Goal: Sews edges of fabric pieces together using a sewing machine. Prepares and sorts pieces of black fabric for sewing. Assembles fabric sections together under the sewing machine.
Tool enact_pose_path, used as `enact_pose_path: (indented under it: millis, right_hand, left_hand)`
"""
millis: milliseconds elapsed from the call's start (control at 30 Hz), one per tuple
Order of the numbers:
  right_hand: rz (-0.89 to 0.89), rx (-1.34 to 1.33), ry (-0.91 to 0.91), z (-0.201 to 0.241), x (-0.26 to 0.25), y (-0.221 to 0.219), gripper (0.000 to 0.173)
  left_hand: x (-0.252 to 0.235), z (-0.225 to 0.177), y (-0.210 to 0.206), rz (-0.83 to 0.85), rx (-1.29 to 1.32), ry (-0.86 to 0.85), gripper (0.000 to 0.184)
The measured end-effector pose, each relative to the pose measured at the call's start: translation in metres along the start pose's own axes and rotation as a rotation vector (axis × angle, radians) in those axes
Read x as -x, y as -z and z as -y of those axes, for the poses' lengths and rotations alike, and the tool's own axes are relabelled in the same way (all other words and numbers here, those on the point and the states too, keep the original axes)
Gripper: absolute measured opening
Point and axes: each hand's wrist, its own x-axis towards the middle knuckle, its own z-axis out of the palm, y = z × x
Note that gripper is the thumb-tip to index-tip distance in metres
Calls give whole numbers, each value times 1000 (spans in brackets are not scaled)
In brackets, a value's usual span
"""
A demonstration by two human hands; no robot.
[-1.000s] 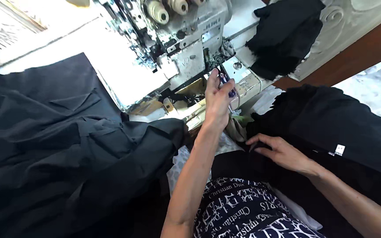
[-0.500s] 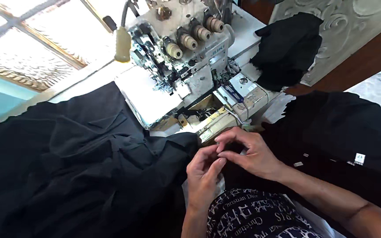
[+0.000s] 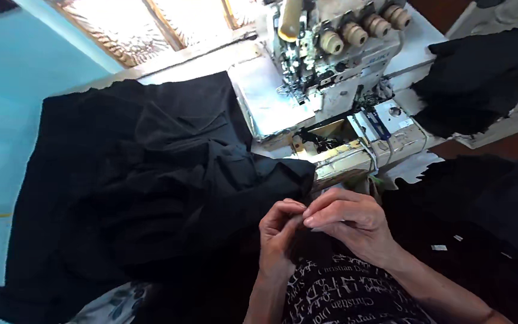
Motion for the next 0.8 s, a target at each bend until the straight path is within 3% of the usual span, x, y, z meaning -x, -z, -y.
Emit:
enact_pose_path:
  millis: [167, 300, 467, 533, 633, 700, 800]
  right_hand:
    - [-89, 181, 22, -10, 6, -1, 10]
    - [-129, 215, -20, -17, 13, 0, 16]
    - [52, 269, -77, -16, 17, 15, 16]
    - [232, 134, -168, -16, 19, 26, 14]
    - [406, -251, -372, -18, 23, 35, 12]
    - [379, -437, -493, -20, 24, 32, 12]
    - [239, -519, -644, -19, 21, 25, 21]
  left_hand:
    - [3, 6, -3, 69, 50, -10, 24]
    - [4, 10, 0, 63, -25, -15, 17]
    - [15, 17, 10, 16, -316, -24, 5]
    - [20, 14, 21, 102, -463, -24, 4]
    - [27, 9, 36, 152, -450, -1, 6]
    - [33, 4, 39, 92, -422, 40, 3]
    - [37, -11, 38, -9, -392, 85, 20]
